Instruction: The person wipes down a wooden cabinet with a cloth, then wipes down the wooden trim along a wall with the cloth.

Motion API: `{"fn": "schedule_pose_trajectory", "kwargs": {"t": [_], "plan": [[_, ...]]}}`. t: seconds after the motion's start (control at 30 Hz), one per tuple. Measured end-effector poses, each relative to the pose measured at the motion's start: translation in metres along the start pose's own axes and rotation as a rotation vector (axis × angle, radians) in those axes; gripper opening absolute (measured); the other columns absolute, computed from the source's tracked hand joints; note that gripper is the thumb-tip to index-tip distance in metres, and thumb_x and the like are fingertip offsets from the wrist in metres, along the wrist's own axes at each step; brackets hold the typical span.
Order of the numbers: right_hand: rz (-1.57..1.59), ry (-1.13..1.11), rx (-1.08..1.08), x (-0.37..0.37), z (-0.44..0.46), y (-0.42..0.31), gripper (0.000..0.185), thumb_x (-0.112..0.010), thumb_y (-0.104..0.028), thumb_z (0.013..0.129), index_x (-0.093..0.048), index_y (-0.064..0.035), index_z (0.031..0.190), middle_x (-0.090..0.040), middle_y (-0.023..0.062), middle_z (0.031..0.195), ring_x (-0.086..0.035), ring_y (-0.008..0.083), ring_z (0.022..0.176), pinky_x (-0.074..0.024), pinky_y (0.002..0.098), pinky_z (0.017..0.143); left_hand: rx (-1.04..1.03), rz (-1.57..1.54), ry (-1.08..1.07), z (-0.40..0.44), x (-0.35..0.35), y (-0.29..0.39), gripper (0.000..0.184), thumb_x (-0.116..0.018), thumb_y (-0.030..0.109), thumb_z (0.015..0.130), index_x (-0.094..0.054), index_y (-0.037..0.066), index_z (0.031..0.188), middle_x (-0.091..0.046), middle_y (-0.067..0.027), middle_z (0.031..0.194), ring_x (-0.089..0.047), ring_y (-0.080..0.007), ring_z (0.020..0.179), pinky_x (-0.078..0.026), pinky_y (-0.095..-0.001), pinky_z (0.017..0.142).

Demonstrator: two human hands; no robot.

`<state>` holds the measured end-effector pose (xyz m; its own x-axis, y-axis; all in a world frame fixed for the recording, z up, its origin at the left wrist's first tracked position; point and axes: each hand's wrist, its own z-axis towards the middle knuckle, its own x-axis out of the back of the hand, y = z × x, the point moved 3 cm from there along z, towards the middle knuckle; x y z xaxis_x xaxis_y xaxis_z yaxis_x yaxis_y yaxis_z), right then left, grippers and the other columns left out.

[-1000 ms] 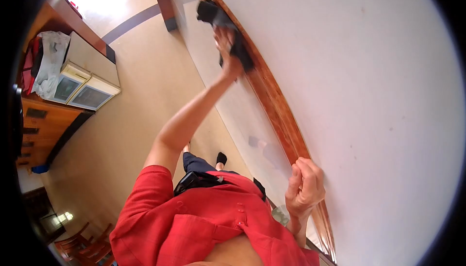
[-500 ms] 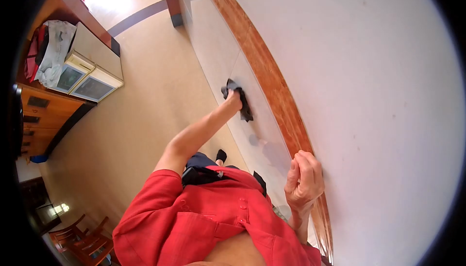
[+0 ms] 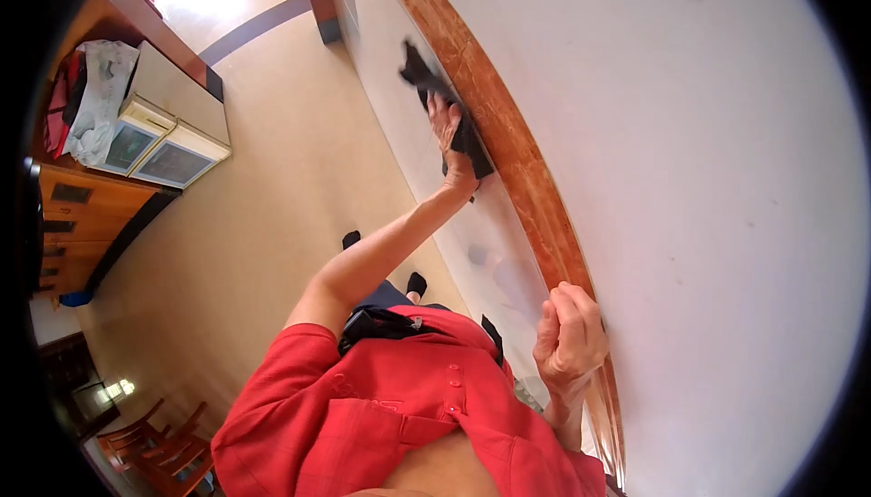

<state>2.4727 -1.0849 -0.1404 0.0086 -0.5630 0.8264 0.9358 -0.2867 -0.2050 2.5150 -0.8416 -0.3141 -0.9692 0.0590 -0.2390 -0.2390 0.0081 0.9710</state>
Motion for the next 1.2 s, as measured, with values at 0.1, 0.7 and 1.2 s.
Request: {"fn": "schedule_pose_trajectory", "kwargs": {"t": [0.1, 0.7, 1.2], "plan": [[-0.037, 0.012, 0.004, -0.002, 0.000, 0.001, 0.008, -0.057, -0.003, 0.082, -0.058, 0.0000, 0.089, -0.060, 0.0135, 0.086, -0.062, 0.0272, 0.074, -0.0519, 0.0316, 0.058, 0.287, -0.168, 0.171, 0.000, 0.014, -0.096, 0.042, -0.038, 0.022, 0.090, -0.039, 0.003, 0.127, -0.028, -0.0096, 0.140, -0.028, -0.0248, 0.126, -0.022, -0.0335, 0.102], [-0.061, 0.011, 0.085, -0.001, 0.000, 0.002, 0.010, -0.058, -0.004, 0.081, -0.059, 0.0005, 0.090, -0.060, 0.0140, 0.087, -0.062, 0.0272, 0.073, -0.0530, 0.0311, 0.056, -0.129, 0.168, -0.021, 0.085, -0.023, 0.047, 0.052, -0.033, 0.038, 0.091, -0.028, 0.013, 0.136, -0.019, -0.0115, 0.144, -0.019, -0.0292, 0.131, -0.017, -0.0365, 0.105], [-0.051, 0.039, 0.154, -0.005, -0.004, 0.002, 0.010, -0.055, -0.005, 0.083, -0.058, 0.0010, 0.090, -0.061, 0.0147, 0.087, -0.062, 0.0279, 0.074, -0.0537, 0.0317, 0.059, -0.486, 0.439, -0.012, 0.046, -0.019, -0.015, 0.041, -0.036, 0.018, 0.088, -0.036, 0.007, 0.128, -0.029, -0.0180, 0.135, -0.023, -0.0357, 0.126, -0.020, -0.0403, 0.104]]}}
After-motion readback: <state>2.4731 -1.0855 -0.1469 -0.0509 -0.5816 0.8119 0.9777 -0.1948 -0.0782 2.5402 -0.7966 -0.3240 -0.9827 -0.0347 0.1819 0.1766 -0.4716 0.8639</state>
